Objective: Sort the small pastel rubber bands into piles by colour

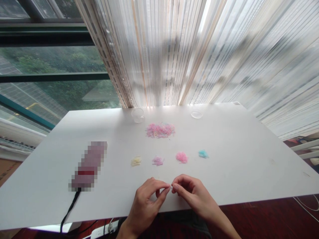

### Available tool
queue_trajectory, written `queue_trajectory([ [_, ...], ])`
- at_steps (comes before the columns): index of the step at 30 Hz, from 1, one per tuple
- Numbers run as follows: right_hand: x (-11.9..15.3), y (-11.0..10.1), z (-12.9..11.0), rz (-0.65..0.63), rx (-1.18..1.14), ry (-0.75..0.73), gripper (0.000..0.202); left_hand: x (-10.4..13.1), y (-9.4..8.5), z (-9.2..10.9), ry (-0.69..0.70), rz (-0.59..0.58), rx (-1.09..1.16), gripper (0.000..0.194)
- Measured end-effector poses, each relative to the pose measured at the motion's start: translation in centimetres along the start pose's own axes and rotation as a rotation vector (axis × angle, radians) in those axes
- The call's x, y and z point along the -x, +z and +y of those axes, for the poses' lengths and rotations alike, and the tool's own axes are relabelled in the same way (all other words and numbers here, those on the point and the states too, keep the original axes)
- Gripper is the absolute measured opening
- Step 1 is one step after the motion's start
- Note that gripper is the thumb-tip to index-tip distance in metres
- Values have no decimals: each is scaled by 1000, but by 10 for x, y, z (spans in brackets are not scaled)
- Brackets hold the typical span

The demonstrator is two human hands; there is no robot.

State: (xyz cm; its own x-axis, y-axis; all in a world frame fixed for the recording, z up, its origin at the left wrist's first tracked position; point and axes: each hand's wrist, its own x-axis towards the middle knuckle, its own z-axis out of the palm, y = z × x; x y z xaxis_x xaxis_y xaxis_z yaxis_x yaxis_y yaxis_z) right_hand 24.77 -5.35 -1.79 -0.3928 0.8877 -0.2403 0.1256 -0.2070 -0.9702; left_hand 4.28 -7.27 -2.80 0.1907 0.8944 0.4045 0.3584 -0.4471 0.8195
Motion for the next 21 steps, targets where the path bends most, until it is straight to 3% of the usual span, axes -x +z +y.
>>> queue_trajectory([
  [16, 2, 0, 3, 27, -58, -6, 27, 0, 1, 2, -75, 31, 37, 15],
  [19, 3, -3, 4, 80, -28, -21, 27, 0, 0, 2, -84, 37, 5, 14],
  [21, 3, -8, 4, 184, 23, -55, 28, -1, -2, 1, -96, 37, -17, 13],
])
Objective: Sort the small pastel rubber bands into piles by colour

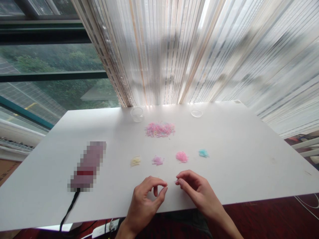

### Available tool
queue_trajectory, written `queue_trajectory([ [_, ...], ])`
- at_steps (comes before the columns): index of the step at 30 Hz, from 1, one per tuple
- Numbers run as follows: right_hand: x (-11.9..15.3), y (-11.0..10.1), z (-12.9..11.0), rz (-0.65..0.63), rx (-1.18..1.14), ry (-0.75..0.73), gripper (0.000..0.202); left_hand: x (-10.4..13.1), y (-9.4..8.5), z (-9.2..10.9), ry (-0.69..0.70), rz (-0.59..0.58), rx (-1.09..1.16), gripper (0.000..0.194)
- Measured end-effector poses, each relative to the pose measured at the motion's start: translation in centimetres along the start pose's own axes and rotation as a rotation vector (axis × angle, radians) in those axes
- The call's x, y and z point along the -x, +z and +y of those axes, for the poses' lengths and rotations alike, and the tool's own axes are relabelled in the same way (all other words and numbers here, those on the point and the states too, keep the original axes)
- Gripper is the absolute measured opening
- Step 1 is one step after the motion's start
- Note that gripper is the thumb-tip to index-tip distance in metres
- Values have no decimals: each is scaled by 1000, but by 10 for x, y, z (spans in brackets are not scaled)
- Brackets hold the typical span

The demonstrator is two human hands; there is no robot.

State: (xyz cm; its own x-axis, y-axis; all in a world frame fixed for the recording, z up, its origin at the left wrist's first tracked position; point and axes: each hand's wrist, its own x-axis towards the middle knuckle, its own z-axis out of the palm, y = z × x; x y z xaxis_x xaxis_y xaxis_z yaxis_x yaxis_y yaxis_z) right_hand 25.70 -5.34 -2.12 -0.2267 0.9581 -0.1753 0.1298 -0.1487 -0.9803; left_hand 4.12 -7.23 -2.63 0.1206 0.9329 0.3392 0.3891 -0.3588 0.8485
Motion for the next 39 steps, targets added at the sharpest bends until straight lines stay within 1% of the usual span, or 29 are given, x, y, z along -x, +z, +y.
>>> queue_trajectory([
  [4, -13, -16, 0, 350, 188, -84, 32, -1, -4, -4, -7, 22, -39, 10],
  [6, -23, -22, 1, 457, 298, -125, 33, 0, -5, -6, -8, 35, -58, 8],
  [7, -27, -24, 1, 477, 339, -147, 33, 0, -5, -6, -9, 40, -69, 8],
  [11, -36, -25, 7, 471, 447, -222, 37, 2, -5, -8, -20, 44, -96, 5],
  [16, -37, -23, 11, 453, 511, -286, 36, 0, -4, -8, -31, 45, -98, 6],
  [20, -36, -25, 11, 447, 507, -296, 29, -1, -5, -7, -44, 42, -96, 6],
  [23, -33, -26, 11, 487, 498, -305, 21, -1, -7, -8, -41, 36, -119, 6],
  [26, -27, -20, 12, 515, 510, -374, 16, 0, -13, -13, -2, 21, -204, 11],
  [28, -22, -12, 12, 461, 523, -438, 14, -1, -19, -17, 21, 3, -276, 19],
  [30, -17, -1, 12, 350, 530, -480, 13, -2, -23, -20, 35, -33, -327, 24],
  [32, -13, 8, 11, 246, 531, -492, 14, -4, -26, -21, 49, -82, -360, 27],
  [34, -11, 13, 11, 209, 530, -489, 14, -4, -26, -20, 63, -116, -389, 26],
  [36, -12, 12, 11, 255, 538, -486, 15, -4, -24, -19, 66, -127, -413, 25],
  [39, -17, 0, 12, 405, 586, -458, 16, -2, -21, -20, 62, -104, -420, 21],
])
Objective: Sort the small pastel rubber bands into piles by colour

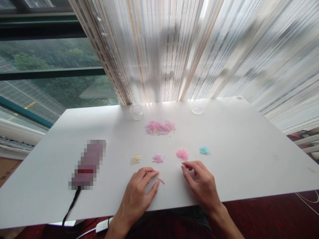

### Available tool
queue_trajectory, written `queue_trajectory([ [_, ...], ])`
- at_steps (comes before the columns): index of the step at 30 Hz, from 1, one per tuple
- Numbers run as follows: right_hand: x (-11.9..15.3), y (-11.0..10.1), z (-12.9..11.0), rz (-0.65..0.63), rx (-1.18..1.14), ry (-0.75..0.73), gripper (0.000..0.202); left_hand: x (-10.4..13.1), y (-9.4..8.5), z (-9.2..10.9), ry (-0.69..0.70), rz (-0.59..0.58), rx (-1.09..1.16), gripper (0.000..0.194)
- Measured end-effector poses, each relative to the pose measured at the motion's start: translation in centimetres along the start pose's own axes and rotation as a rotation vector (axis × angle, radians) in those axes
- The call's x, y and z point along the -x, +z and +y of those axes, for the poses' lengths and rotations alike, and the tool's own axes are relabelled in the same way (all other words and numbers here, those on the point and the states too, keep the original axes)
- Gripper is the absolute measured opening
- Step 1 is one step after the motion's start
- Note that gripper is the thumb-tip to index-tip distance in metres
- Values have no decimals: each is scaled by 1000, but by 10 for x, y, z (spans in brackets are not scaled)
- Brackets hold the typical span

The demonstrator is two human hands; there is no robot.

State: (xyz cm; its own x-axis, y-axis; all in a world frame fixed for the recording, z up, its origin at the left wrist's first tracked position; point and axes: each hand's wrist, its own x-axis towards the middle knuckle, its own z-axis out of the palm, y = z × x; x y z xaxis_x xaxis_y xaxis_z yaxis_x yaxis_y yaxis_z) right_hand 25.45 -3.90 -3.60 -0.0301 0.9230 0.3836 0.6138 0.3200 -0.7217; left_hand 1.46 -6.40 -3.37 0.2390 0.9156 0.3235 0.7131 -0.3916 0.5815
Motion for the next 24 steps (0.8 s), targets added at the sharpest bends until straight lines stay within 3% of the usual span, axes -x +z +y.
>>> queue_trajectory([
  [3, -9, -8, 12, 68, 93, 62, 21, 2, 2, -1, -4, 35, 4, 18],
  [8, -17, -11, 22, 31, 140, 72, 25, 3, 3, -2, -13, 59, 5, 16],
  [17, -25, 0, 20, 47, 161, 71, 35, 2, 3, -2, -39, 56, 36, 15],
  [24, -27, -6, 10, 48, 69, 155, 29, 2, 3, -2, -36, 50, 39, 14],
])
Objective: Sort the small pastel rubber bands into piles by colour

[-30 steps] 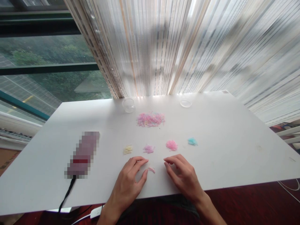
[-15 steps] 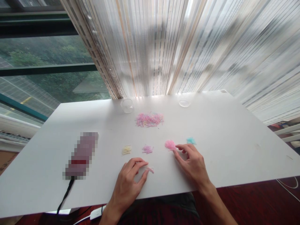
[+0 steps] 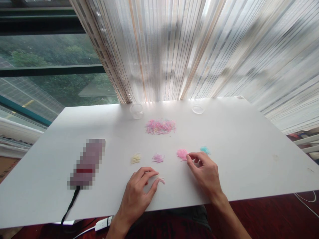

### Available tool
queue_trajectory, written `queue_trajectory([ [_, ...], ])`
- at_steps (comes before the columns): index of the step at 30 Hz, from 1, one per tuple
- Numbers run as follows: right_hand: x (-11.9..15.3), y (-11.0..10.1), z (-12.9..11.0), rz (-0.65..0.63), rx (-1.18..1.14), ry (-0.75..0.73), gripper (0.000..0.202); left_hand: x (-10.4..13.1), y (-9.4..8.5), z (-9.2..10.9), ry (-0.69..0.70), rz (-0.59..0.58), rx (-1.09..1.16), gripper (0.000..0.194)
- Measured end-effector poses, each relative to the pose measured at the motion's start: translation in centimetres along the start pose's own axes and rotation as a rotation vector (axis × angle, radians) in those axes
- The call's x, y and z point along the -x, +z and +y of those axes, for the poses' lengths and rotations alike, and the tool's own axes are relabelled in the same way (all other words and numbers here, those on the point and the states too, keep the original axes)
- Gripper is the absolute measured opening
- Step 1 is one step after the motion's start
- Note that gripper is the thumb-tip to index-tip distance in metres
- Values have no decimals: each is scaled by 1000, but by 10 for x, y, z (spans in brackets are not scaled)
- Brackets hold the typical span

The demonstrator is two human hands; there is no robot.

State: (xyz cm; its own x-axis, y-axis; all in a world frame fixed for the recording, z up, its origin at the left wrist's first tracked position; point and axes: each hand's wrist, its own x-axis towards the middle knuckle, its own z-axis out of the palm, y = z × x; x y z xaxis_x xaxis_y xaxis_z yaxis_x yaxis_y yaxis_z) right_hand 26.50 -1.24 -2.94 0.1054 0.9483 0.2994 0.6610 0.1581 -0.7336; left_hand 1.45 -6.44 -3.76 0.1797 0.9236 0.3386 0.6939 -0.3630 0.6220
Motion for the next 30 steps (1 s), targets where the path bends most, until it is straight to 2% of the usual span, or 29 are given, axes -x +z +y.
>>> queue_trajectory([
  [3, 3, 3, -13, 4, -60, -10, 20, -1, 0, 1, 4, -1, -17, 15],
  [7, 7, 28, -33, -64, -97, -122, 13, -1, 1, 1, 11, -7, -37, 15],
  [10, 8, 51, -43, -121, -6, -254, 16, -1, 2, 1, 18, -9, -40, 14],
  [13, 9, 64, -46, -171, 106, -357, 21, 0, 3, 1, 20, -14, -43, 15],
  [16, 12, 60, -45, -147, 102, -375, 21, 1, 3, 0, 17, -20, -50, 15],
  [22, 26, 34, -33, -118, -17, -325, 15, 4, 6, -2, 36, -2, -69, 16],
  [30, 52, 20, -26, -241, -69, -320, 11, 1, 7, -1, 44, -10, -58, 16],
])
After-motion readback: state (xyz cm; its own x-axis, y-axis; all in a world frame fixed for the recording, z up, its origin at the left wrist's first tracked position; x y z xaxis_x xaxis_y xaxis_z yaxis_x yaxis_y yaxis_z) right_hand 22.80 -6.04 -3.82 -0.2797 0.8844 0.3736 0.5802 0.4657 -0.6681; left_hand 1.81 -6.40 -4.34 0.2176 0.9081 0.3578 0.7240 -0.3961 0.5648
